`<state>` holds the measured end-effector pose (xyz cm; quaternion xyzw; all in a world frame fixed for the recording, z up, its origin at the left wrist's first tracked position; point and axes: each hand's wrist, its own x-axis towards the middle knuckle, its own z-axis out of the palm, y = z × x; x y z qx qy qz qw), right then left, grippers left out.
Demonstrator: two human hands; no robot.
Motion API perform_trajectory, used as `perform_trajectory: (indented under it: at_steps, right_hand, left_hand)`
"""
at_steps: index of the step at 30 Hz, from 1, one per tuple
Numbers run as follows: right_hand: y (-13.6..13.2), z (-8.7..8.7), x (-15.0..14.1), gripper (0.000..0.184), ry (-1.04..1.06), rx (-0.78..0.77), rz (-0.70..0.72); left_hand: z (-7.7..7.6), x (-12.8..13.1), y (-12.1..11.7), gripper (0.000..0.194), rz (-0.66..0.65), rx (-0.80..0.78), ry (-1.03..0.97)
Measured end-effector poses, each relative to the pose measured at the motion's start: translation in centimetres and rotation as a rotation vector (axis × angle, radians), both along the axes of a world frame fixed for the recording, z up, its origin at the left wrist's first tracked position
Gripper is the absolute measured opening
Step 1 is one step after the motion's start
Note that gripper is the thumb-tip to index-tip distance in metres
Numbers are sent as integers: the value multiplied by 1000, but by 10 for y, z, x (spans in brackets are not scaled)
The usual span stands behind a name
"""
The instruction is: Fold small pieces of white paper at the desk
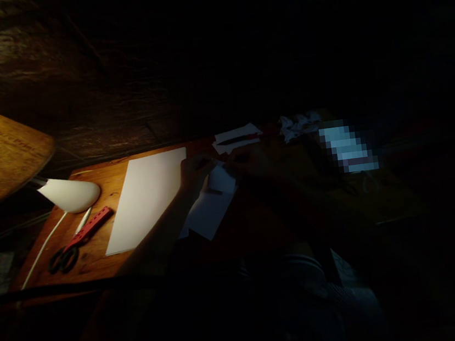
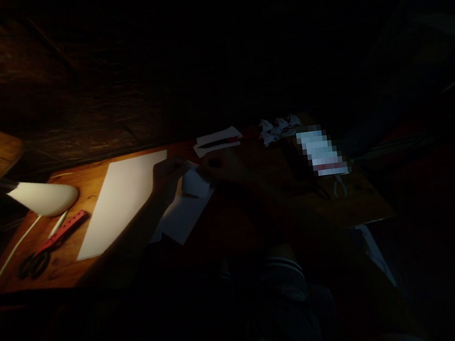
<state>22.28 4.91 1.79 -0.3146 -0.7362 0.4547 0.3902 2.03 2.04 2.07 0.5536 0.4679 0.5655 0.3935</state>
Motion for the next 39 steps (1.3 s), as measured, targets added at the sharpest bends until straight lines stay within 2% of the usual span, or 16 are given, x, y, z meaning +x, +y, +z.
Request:
perform_trajectory:
  at_steps: [6,12,18,26,34,37,39]
  right_hand:
    - [2,0,1,26,-11,-8,-9]
    - [0,0,-2,25,-10,-7,-4]
    - [2,3,-1,21,34,-59,-50]
    - [6,2,0,24,57,-103,-35]
    - [0,2,-3,33,75,-160,49]
    - [0,3,-2,30,42,-120,25]
    - [2,4,0,27,39,-84,-42]
  left_hand:
    - [1,-1,0,20,10,9,19]
    - [4,2,-2,20,-9,-76,85]
    - [7,5,-6,23,22,-167,46]
    - [5,3,-3,22,29,-75,88]
    - [2,3,-3,21,-63,-68,135]
    - [2,5,-3,20,-85,-98,145]
    - [3,6,-4,22,-80,-108,157]
